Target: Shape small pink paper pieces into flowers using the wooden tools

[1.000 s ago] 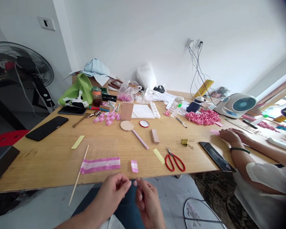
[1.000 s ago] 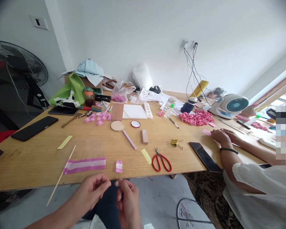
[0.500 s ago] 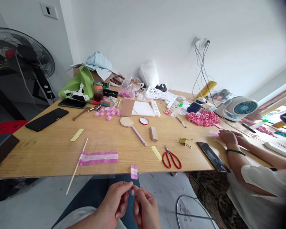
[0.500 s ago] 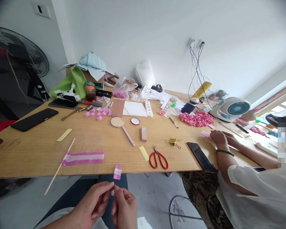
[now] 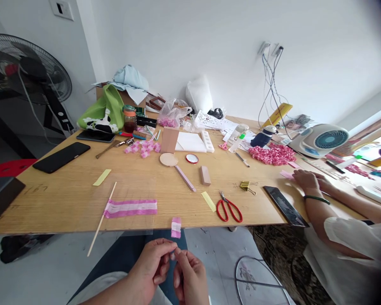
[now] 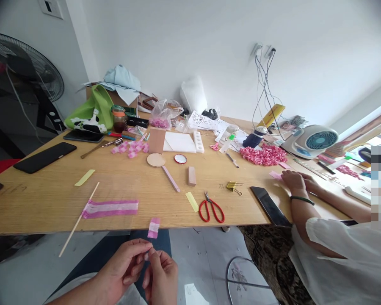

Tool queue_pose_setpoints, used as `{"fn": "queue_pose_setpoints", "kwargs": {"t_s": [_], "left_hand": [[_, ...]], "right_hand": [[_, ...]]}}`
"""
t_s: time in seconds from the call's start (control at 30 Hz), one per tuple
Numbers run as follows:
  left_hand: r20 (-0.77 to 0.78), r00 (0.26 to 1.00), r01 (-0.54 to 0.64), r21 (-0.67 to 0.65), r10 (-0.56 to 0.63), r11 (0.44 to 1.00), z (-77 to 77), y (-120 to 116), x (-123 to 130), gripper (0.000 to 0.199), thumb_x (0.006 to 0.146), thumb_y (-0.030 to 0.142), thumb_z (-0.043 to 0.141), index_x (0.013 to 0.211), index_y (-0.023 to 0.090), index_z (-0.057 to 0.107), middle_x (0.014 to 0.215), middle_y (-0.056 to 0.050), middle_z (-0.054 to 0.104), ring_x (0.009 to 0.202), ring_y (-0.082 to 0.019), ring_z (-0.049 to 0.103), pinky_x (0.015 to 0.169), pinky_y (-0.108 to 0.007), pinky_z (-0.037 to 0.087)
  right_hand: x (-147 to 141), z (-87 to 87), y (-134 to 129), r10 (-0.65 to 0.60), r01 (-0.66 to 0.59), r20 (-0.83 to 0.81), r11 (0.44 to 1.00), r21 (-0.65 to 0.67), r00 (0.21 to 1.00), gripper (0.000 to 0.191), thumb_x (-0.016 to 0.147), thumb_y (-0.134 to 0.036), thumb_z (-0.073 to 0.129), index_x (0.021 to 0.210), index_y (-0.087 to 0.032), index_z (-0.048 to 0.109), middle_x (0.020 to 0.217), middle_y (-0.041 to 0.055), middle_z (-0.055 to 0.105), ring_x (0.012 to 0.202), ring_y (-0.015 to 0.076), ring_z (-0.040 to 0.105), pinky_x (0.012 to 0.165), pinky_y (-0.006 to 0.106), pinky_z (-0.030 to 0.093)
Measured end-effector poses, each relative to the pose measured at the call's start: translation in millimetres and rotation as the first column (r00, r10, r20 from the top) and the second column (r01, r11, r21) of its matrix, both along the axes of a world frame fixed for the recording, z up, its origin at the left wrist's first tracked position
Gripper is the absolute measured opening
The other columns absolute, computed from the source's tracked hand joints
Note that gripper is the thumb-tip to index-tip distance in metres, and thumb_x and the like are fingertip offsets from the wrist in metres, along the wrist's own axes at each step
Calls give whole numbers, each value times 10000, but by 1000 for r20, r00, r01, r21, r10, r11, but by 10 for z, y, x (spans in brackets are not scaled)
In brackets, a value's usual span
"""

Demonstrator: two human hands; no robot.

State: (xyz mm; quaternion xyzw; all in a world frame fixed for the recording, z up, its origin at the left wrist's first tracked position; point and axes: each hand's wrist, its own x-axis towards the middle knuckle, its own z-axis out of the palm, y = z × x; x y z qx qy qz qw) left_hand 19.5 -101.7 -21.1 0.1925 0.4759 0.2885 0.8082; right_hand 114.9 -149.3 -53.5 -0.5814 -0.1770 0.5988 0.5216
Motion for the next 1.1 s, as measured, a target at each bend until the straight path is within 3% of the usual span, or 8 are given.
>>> {"fn": "queue_pose_setpoints", "kwargs": {"t_s": [0.33, 0.43, 0.53, 0.67, 0.8, 0.97, 1.1], "left_hand": [[-41, 999, 19, 53, -17, 998, 0, 55, -6, 383, 495, 401, 778, 526, 175, 470, 418, 95, 382, 313, -1, 222, 336, -181, 59], [-41, 998, 53, 85, -50, 995, 52, 59, -41, 403, 520, 431, 769, 526, 186, 449, 389, 103, 356, 295, 2, 189, 345, -191, 40], [-31, 996, 83, 107, -80, 991, 140, 48, -104, 436, 533, 463, 774, 536, 194, 431, 383, 106, 356, 285, 3, 174, 349, -195, 36], [-27, 991, 130, 129, -128, 983, 260, 30, -190, 459, 508, 500, 793, 568, 202, 449, 379, 112, 349, 286, -2, 162, 342, -193, 40], [-68, 975, 217, 137, -210, 967, 270, 75, -238, 464, 483, 540, 791, 583, 209, 482, 358, 113, 338, 279, -12, 156, 339, -192, 38], [-96, 940, 337, 144, -326, 930, 165, 166, -273, 536, 371, 602, 805, 539, 218, 471, 337, 99, 338, 261, -33, 207, 338, -202, 39], [-82, 958, 288, 206, -276, 935, 155, 134, -312, 407, 547, 517, 786, 619, 199, 542, 371, 98, 358, 295, -33, 214, 352, -208, 58]], "right_hand": [[36, -63, -27, 49, -49, 18, 999, -1, 999, 607, 590, -772, 665, 636, -172, 592, 315, -59, 417, 235, 50, 264, 280, 189, 126], [185, 31, 10, -71, 71, 33, 997, 3, 997, 616, 614, -760, 664, 674, -148, 639, 331, -70, 386, 264, 37, 246, 309, 187, 101], [394, 230, 154, -221, 218, 18, 973, 78, 975, 567, 594, -688, 744, 671, -132, 658, 385, -85, 362, 338, 14, 211, 358, 181, 98], [591, 462, 467, -13, 30, -105, 986, 166, 994, 465, 572, -518, 850, 781, -124, 716, 565, -48, 465, 464, 34, 299, 405, 176, 183], [642, 527, 738, 187, -110, -282, 957, 269, 941, 381, 618, -435, 852, 791, -120, 725, 670, -32, 470, 510, 30, 268, 399, 166, 159], [648, 533, 878, 286, -159, -380, 930, 331, 880, 379, 641, -355, 853, 897, -101, 739, 672, -49, 393, 523, 26, 208, 376, 132, 116], [656, 558, 901, 291, -153, -373, 921, 357, 881, 374, 624, -316, 859, 909, -101, 746, 657, -57, 358, 532, 31, 200, 368, 123, 106]]}}
